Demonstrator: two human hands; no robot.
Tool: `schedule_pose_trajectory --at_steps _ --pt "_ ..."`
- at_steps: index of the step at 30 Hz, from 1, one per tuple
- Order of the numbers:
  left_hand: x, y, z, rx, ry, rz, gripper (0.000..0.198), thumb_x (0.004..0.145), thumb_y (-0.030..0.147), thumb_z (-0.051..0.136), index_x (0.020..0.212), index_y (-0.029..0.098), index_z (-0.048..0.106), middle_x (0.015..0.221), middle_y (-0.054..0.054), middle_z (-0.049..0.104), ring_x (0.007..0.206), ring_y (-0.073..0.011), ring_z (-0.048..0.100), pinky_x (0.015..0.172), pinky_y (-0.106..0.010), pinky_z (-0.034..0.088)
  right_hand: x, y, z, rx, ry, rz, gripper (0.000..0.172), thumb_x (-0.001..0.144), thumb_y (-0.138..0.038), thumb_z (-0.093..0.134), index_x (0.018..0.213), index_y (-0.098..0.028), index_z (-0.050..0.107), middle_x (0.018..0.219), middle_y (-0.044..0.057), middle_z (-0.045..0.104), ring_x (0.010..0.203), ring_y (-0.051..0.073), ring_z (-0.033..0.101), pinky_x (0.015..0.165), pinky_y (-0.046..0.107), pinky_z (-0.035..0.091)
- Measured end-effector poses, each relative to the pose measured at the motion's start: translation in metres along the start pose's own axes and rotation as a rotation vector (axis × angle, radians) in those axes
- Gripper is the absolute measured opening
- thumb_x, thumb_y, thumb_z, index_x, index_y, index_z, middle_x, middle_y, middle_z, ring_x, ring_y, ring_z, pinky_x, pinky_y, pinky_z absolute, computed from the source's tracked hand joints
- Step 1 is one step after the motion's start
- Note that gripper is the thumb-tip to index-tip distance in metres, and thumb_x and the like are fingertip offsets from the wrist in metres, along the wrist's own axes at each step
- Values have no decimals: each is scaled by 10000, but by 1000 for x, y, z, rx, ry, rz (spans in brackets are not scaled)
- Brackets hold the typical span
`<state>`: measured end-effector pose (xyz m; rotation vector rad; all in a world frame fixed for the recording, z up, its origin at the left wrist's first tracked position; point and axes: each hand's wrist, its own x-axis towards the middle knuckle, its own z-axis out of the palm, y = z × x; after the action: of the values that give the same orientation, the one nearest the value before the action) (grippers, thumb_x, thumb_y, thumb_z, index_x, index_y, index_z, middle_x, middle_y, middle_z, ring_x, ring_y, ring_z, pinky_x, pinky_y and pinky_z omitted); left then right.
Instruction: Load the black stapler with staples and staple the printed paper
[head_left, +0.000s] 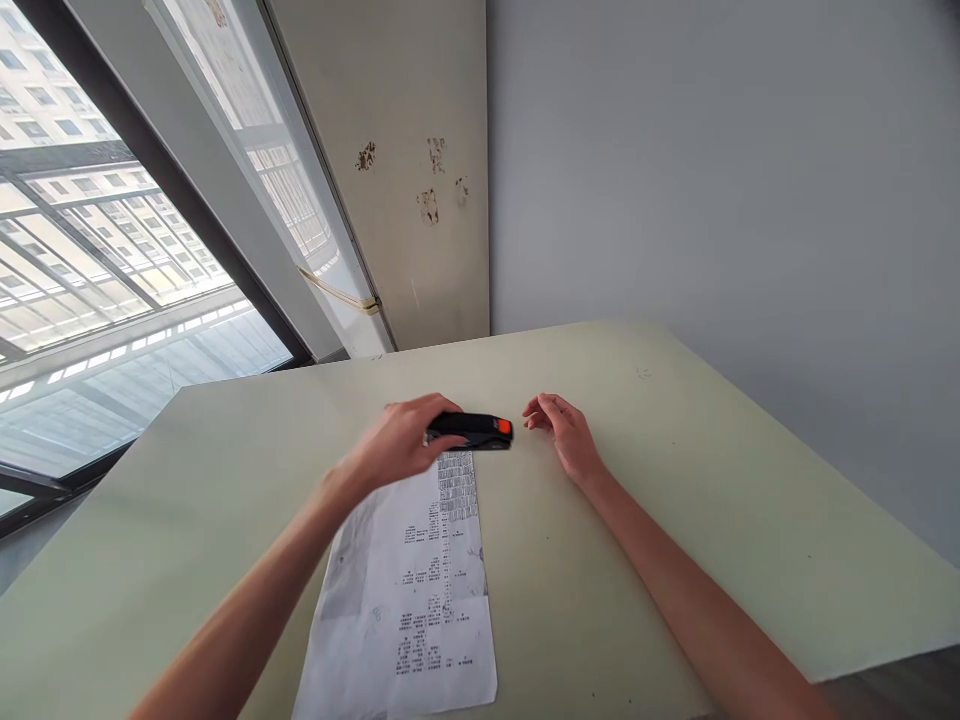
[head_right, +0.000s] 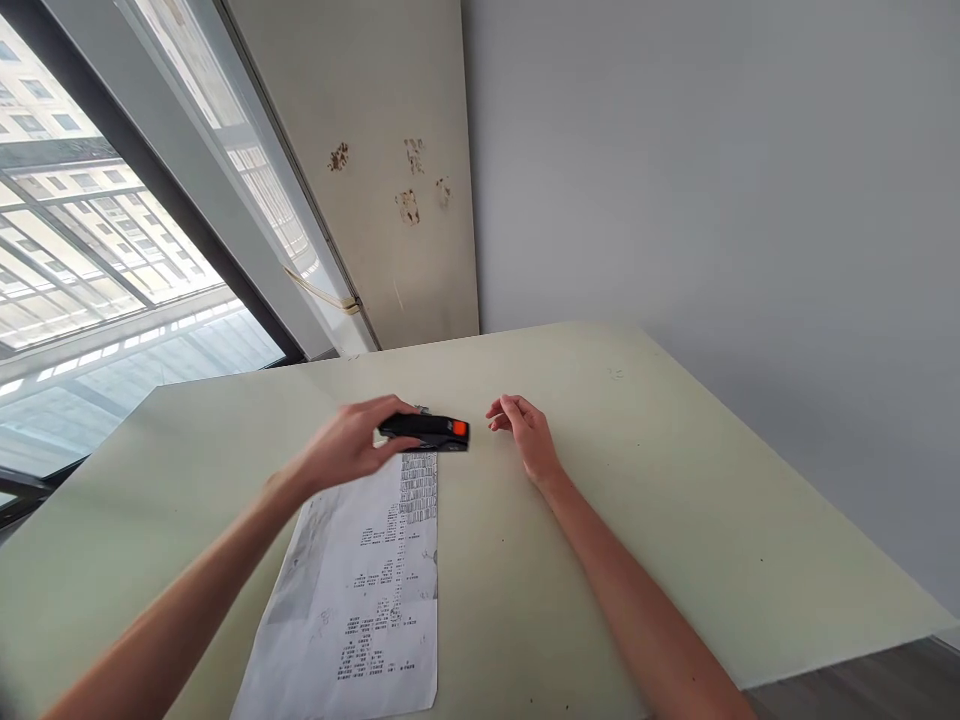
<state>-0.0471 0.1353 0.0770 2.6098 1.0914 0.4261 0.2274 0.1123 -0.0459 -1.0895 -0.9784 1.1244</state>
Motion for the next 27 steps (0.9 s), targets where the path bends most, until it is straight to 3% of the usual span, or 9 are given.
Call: schedule_pose_trajectory --at_steps 6,13,17,20,23,27 --pt "14 43 64 -35 -45 51 215 975 389 672 1124 233 680 1026 -62 766 799 -227 696 656 -337 420 5 0 -9 133 -2 15 415 913 -669 669 891 -257 714 928 51 738 791 200 684 906 415 599" --pt "16 57 95 -54 -71 8 232 980 407 662 1147 247 658 1045 -29 763 827 -225 722 657 -333 470 8 -11 -17 219 -3 11 389 881 -639 738 910 -251 734 934 30 725 806 177 688 920 403 606" --pt "9 52 104 -148 -23 19 287 1003 429 670 1227 256 628 1098 -31 750 927 -241 732 790 -367 543 -1 -31 -12 275 -6 -63 333 963 -579 671 963 -258 762 999 42 730 955 205 702 1008 415 585" --pt "-2 40 103 -204 3 60 495 974 438 731 1392 276 521 1251 -60 711 1129 -278 697 970 -427 548 -8 -39 -4 277 -40 -120 385 1019 -586 582 997 -252 772 1044 64 737 1054 229 690 1060 440 567" --pt "-16 21 96 -212 10 57 635 936 430 785 1456 294 445 1348 -73 662 1247 -294 638 1064 -469 523 -10 -37 1 212 -61 -69 497 1026 -671 498 990 -248 756 1051 72 744 1045 237 700 1056 448 567" --pt "-35 -2 84 -185 2 31 582 951 472 762 1424 299 471 1391 -69 635 1284 -292 610 1077 -478 520 -11 -28 0 105 -110 -20 614 1016 -760 394 1039 -246 730 1065 79 751 991 241 720 1032 461 575"
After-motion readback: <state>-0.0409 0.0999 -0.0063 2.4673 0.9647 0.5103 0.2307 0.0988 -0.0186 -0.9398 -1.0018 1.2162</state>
